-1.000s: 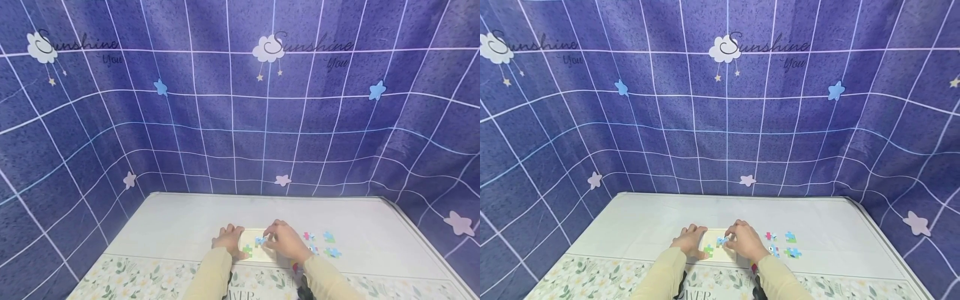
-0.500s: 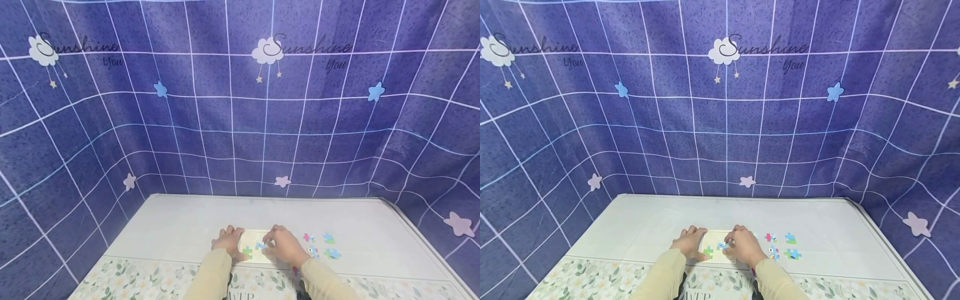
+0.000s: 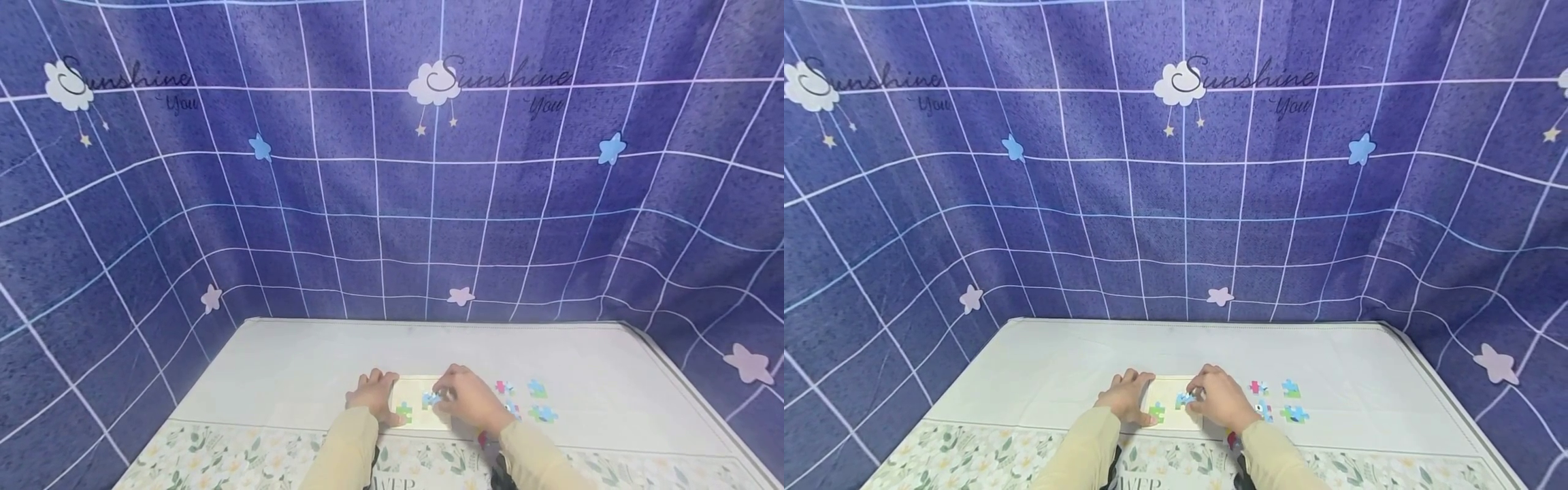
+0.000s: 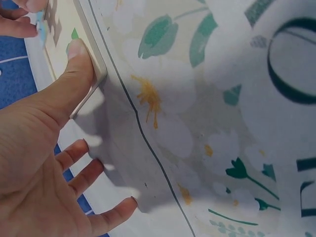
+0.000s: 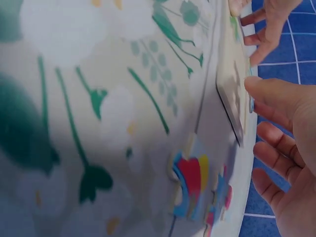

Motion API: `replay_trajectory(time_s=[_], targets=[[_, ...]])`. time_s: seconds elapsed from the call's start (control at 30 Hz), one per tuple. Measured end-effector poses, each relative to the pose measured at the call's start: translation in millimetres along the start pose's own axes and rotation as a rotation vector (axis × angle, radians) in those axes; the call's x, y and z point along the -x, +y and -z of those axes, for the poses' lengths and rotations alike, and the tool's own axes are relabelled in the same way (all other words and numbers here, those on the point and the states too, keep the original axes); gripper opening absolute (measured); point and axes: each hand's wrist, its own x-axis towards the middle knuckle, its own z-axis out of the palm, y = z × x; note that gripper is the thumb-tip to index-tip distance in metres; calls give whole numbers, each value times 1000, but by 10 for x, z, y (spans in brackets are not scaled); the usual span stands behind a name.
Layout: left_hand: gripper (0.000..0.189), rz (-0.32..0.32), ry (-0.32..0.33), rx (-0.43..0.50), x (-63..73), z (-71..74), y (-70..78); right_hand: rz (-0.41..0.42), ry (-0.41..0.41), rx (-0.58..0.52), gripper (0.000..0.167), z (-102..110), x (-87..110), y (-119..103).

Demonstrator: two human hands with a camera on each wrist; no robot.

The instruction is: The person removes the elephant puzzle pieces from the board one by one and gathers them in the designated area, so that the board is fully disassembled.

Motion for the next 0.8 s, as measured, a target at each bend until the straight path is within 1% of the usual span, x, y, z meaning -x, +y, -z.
replay_trajectory(time_s=[0.1, 0.43, 0.57, 0.8], targets=[[79, 0, 2, -3, 1, 3, 5, 11, 7, -22, 26, 57, 21, 22], [79, 1, 14, -1, 18, 4, 1, 60, 35, -49, 26, 238, 124, 98], [79, 4, 9, -4, 9, 0, -4, 62, 46, -59, 25, 323, 174, 126], [79, -10, 15, -8, -2, -23, -23, 51, 54, -58, 26, 472, 295, 163]])
